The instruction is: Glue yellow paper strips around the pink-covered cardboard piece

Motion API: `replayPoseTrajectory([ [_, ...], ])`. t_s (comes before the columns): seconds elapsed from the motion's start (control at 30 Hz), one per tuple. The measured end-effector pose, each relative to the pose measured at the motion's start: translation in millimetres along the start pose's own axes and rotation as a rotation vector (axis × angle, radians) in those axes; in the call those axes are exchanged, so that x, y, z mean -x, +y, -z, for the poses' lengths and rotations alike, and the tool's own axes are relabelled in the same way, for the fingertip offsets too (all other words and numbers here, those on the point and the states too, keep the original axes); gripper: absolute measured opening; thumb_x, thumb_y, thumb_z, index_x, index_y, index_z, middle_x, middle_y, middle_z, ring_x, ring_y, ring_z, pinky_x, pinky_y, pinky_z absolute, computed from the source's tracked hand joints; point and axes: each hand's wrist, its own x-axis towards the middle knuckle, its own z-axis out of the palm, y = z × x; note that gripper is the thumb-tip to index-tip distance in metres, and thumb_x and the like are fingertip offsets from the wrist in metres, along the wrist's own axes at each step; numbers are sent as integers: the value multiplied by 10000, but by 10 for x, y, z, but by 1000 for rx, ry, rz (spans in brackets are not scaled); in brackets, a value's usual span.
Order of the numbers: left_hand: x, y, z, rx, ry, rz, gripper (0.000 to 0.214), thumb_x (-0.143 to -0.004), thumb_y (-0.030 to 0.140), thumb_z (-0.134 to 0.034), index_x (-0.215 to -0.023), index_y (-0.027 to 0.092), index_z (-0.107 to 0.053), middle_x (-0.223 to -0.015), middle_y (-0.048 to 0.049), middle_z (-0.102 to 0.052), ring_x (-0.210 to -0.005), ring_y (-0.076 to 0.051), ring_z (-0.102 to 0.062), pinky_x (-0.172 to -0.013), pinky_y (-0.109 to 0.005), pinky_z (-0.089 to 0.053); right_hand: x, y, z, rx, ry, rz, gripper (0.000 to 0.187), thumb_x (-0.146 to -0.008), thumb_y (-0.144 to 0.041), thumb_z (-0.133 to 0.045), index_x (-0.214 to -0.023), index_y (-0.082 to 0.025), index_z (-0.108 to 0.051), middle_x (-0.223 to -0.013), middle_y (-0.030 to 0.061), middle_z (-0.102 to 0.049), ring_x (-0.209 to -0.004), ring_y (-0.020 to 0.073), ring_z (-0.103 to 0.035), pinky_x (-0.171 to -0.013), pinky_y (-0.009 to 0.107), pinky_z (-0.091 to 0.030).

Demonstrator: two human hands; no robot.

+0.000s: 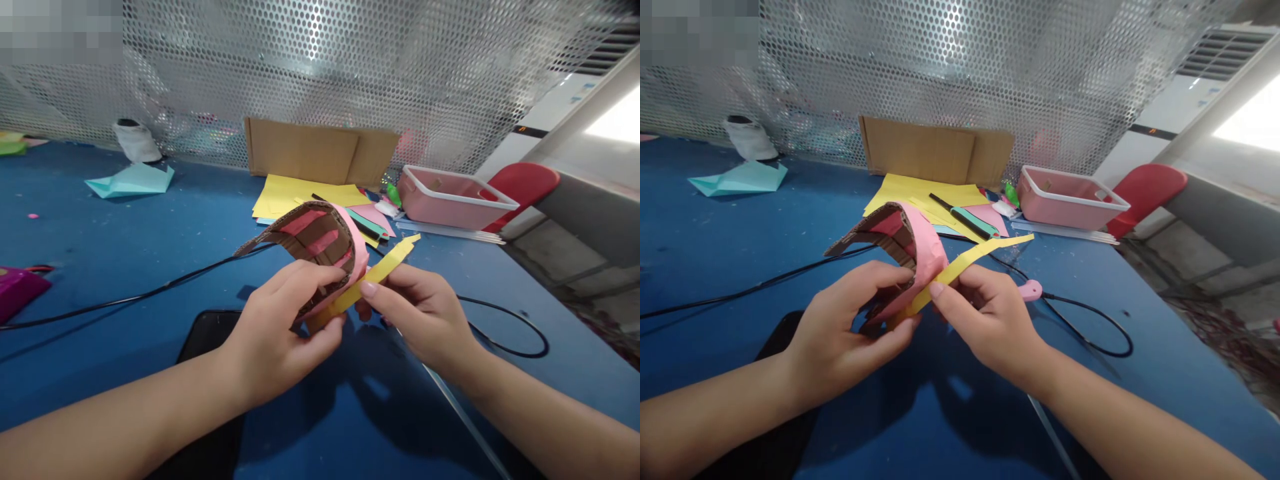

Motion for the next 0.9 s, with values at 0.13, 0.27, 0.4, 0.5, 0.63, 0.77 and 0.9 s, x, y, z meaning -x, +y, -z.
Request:
replayPoseTrajectory([
  [0.13, 2, 2, -12, 12, -6, 48, 322, -759, 171, -678, -1068, 177, -588, -887, 5, -687, -747, -109, -637, -720, -198, -513, -2, 3, -7, 7, 13, -3, 200, -805, -297, -586, -644, -184, -621, -561, 0, -610, -498, 101, -523, -459, 215, -435],
  [0.27, 6, 11, -17, 10, -3, 58, 335, -751, 177, -682, -1074, 182, -595, -901, 2, -712, -744, -116, -663, -712, -194, -529, 6, 16, -14, -22, 17, -25, 189, -795, -303, -587, -641, -194, -600, -578, 8, -612, -540, 133, -578, -502, 250, -482],
  [0.4, 6, 13, -17, 1, 5, 46, 329, -752, 174, -682, -1070, 180, -597, -906, 0, -712, -736, -111, -658, -712, -190, -529, 13, 31, -21, -48, 31, -33, 154, -786, -277, -585, -655, -198, -605, -588, 5, -612, -531, 130, -574, -499, 253, -487],
  [0.5, 2, 1, -17, 10, 16, 17, 337, -758, 158, -675, -1084, 173, -591, -931, -1, -698, -771, -102, -644, -736, -182, -515, 16, 39, -23, -47, 27, -31, 163, -794, -285, -586, -657, -197, -600, -595, 6, -618, -545, 131, -585, -505, 249, -491],
  [0.63, -7, -14, -23, 19, 11, 15, 326, -756, 142, -666, -1071, 172, -584, -906, 12, -669, -787, -93, -619, -744, -181, -498, 17, 43, -17, 18, 24, 23, 197, -806, -283, -576, -632, -191, -579, -591, 16, -631, -550, 133, -597, -495, 236, -475],
  [0.77, -6, -9, -33, 19, 10, 44, 338, -744, 135, -660, -1065, 181, -564, -896, 20, -652, -760, -88, -612, -715, -179, -498, 9, 45, -21, 46, 2, 43, 205, -825, -285, -561, -654, -174, -589, -611, 30, -649, -558, 134, -600, -500, 238, -463],
  [0.9, -8, 2, -37, 4, -10, 87, 348, -730, 188, -699, -1055, 180, -574, -926, 6, -673, -807, -115, -636, -750, -205, -514, 9, 45, -32, 89, -3, 76, 212, -835, -274, -561, -667, -155, -613, -609, 28, -646, -550, 116, -575, -503, 226, -452],
])
